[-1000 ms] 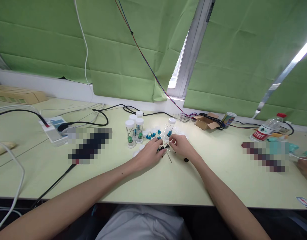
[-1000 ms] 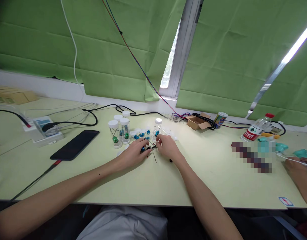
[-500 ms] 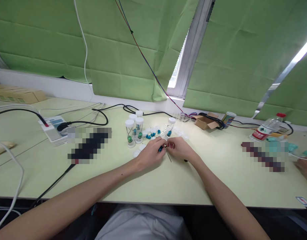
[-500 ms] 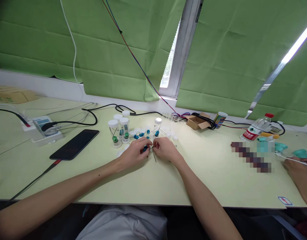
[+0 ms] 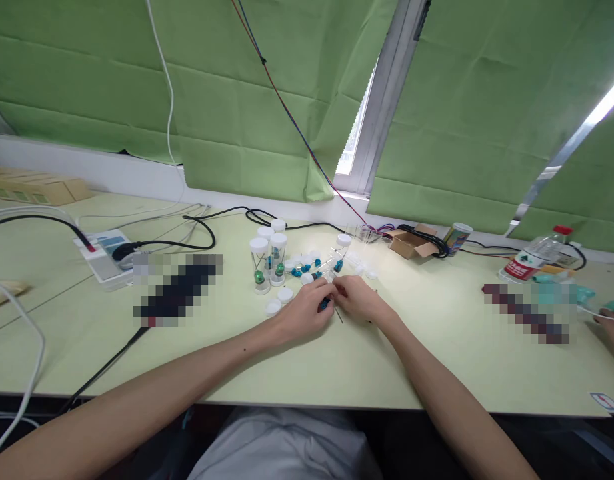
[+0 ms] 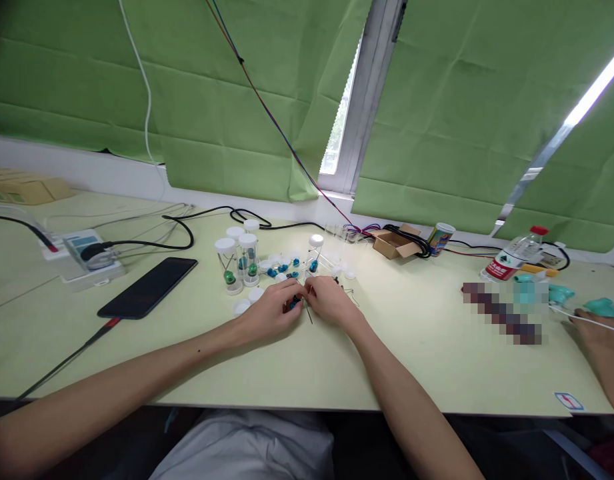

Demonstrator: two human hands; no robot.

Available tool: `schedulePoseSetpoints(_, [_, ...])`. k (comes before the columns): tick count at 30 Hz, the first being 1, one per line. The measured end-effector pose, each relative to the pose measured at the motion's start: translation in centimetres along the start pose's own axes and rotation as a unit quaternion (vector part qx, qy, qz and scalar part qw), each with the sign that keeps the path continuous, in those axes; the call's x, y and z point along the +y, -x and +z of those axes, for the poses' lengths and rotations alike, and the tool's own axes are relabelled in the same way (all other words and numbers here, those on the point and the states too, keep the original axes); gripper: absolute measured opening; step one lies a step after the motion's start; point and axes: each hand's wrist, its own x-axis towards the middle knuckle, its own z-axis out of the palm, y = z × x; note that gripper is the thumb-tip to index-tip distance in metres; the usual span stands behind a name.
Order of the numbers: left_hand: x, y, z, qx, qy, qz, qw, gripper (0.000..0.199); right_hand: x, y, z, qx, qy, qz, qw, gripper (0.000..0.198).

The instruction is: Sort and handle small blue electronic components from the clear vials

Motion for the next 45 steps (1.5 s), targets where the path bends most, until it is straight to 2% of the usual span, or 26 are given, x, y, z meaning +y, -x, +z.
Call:
schedulePoseSetpoints(14, [-0.33,-0.05,0.28,0.004,0.007,-0.031,0.999,0.02,0.16,-0.01,0.55,-0.007,0.028,0.006,1.0,0.015])
schedulePoseSetpoints(45, [-0.08,-0.16,0.16,0.014,0.017,-0.026,0.999,0.019,0.09,-0.08,0.98,-0.017,0.125,-0.005,0.992,0.017])
